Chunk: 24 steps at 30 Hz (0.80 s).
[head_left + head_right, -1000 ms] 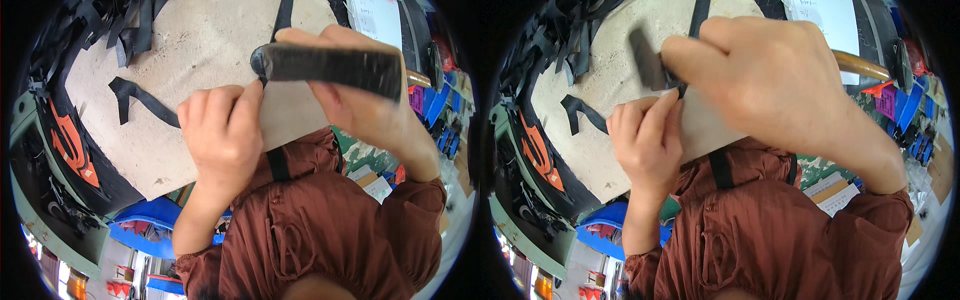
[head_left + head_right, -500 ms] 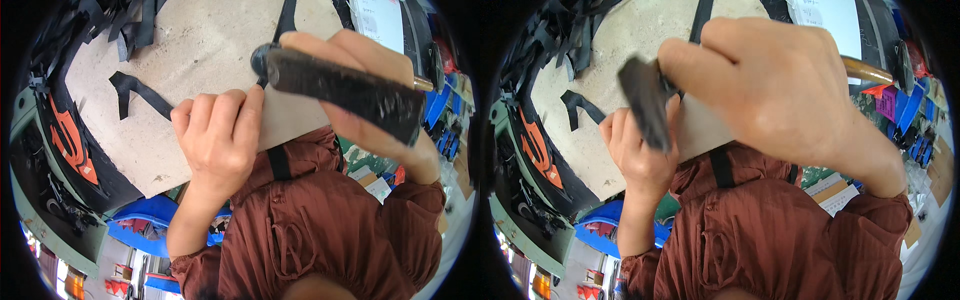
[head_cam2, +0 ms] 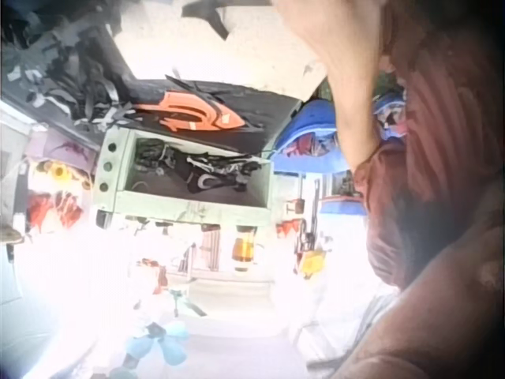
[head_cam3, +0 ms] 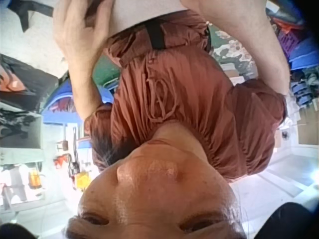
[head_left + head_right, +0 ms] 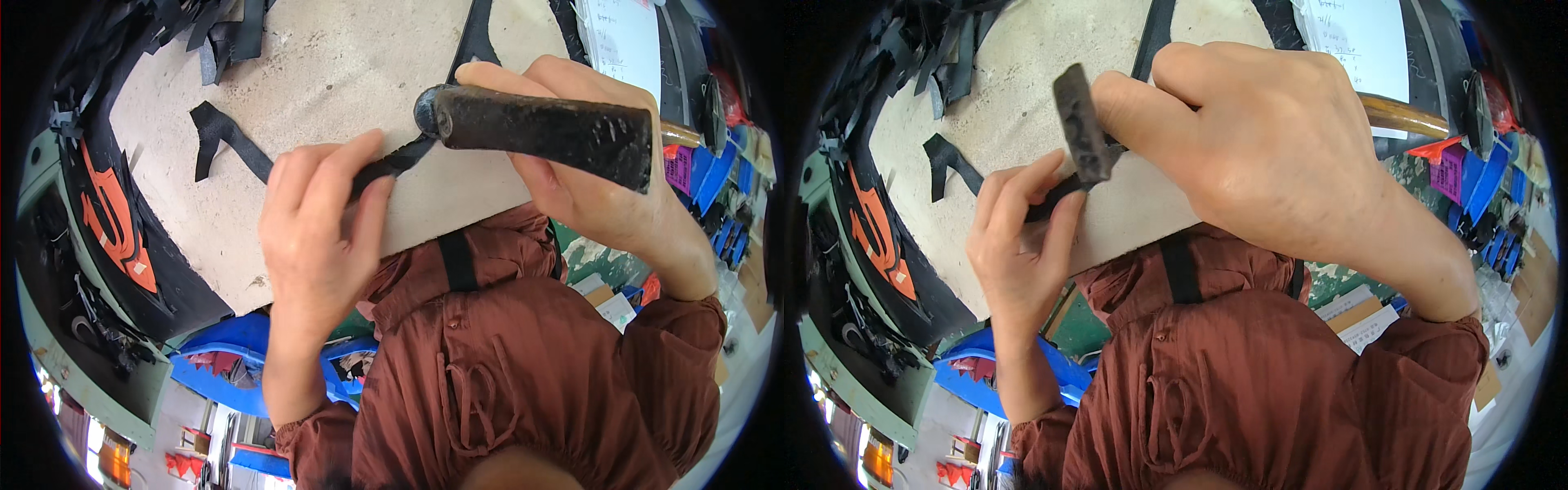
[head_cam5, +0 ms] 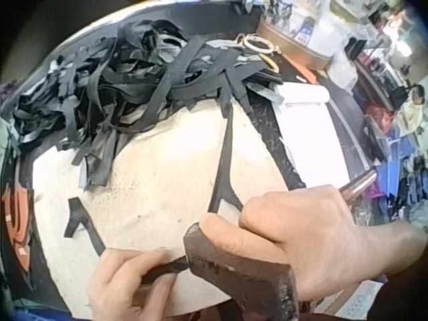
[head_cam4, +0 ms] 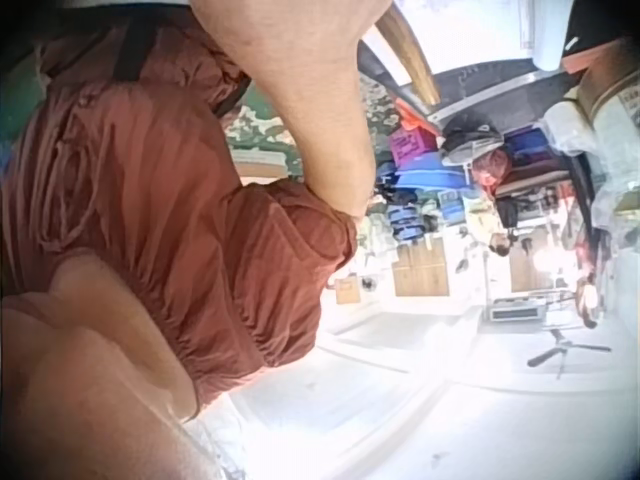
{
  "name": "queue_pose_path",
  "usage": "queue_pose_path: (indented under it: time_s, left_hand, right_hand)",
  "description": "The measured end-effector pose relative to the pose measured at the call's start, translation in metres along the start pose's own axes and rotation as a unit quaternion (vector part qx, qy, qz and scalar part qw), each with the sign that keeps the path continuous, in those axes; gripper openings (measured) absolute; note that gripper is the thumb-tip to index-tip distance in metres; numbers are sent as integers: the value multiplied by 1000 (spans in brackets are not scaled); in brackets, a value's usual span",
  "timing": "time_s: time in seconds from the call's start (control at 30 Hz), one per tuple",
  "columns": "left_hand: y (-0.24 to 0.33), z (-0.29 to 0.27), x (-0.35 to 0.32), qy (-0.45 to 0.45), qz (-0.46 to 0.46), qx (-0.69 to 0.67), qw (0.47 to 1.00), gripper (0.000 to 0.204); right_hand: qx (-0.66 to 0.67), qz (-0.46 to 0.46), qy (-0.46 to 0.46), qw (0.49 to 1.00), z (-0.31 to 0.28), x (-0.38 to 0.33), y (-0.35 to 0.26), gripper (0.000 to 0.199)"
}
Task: Hammering and shaping black leather strips on a workbench for shoe assembly.
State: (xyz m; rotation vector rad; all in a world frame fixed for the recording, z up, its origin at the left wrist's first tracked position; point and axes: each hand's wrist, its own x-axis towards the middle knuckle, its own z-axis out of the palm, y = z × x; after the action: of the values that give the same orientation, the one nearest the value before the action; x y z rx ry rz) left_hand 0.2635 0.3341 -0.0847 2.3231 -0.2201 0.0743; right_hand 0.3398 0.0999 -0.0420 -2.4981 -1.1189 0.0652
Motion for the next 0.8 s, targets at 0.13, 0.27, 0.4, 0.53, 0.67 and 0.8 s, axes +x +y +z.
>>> queue_pose_path:
  time_s: [0.13,0.27,0.4,0.53,0.67,0.8]
  left_hand:
    - [-1,-15,-6,-25,24,43,998,39]
    - [-2,-3,-9,41,117,76,989,36]
    - [6,5,-1,47,112,100,987,37]
    - [0,-2,2,-21,139,139,980,35]
    - [-4,-1,5,-36,96,60,993,23]
    - [-1,9,9,11,121,54,991,15]
  right_hand:
    - [-11,-5,-1,1000,-2,-1,0,50]
    - [-9,3,-3,1000,-3,1,-3,50]
    - [-4,10,-2,1000,-1,2,-7,50]
    - [-3,18,-5,1000,-3,0,-6,50]
    - [-43,2,-15,999,-6,2,-6,48]
    - [-46,2,-15,999,-6,4,-8,49]
